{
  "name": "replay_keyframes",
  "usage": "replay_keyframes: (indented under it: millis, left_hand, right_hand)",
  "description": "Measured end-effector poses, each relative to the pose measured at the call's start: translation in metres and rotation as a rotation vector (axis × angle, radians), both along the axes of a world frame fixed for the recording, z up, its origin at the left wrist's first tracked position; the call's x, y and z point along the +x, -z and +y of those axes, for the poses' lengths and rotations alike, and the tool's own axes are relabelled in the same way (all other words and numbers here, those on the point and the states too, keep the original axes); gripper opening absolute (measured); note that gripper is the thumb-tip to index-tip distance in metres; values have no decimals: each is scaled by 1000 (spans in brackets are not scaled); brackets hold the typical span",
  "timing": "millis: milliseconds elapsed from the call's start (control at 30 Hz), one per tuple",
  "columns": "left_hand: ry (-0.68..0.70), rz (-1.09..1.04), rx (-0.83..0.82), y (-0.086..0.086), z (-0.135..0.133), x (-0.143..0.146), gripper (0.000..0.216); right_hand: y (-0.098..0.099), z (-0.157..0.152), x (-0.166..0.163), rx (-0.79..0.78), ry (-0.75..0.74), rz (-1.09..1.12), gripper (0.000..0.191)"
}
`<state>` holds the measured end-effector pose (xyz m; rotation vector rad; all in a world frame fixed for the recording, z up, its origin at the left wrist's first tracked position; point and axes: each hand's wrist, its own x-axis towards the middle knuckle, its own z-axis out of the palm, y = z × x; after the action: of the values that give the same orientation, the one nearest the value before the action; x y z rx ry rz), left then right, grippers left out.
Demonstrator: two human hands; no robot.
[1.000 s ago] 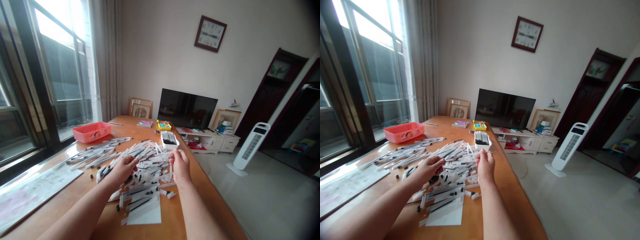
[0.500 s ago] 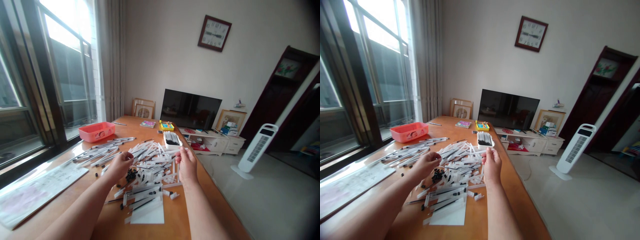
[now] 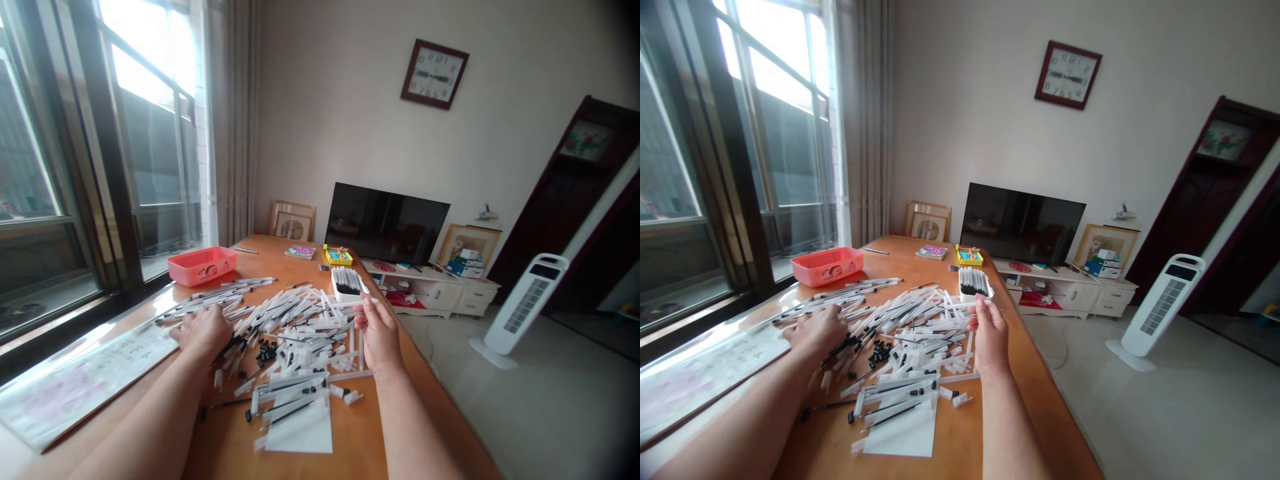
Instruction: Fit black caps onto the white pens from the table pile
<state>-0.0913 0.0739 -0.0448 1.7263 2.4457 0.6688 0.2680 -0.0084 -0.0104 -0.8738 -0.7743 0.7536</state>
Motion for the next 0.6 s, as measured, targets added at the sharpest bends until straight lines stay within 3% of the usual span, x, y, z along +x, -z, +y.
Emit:
replay_keyframes:
  millis: [300, 467, 600]
  left_hand:
    - [28, -22, 26, -2, -1, -4, 35]
    - [20, -57, 132, -9, -4, 2, 36]
    - [169, -302, 244, -13, -4, 16, 37]
  right_hand:
    - [6, 5, 6, -31, 83, -70, 55]
    - [22, 13, 4, -129, 99, -334, 56]
    - [41, 22, -5, -215, 15, -499, 58]
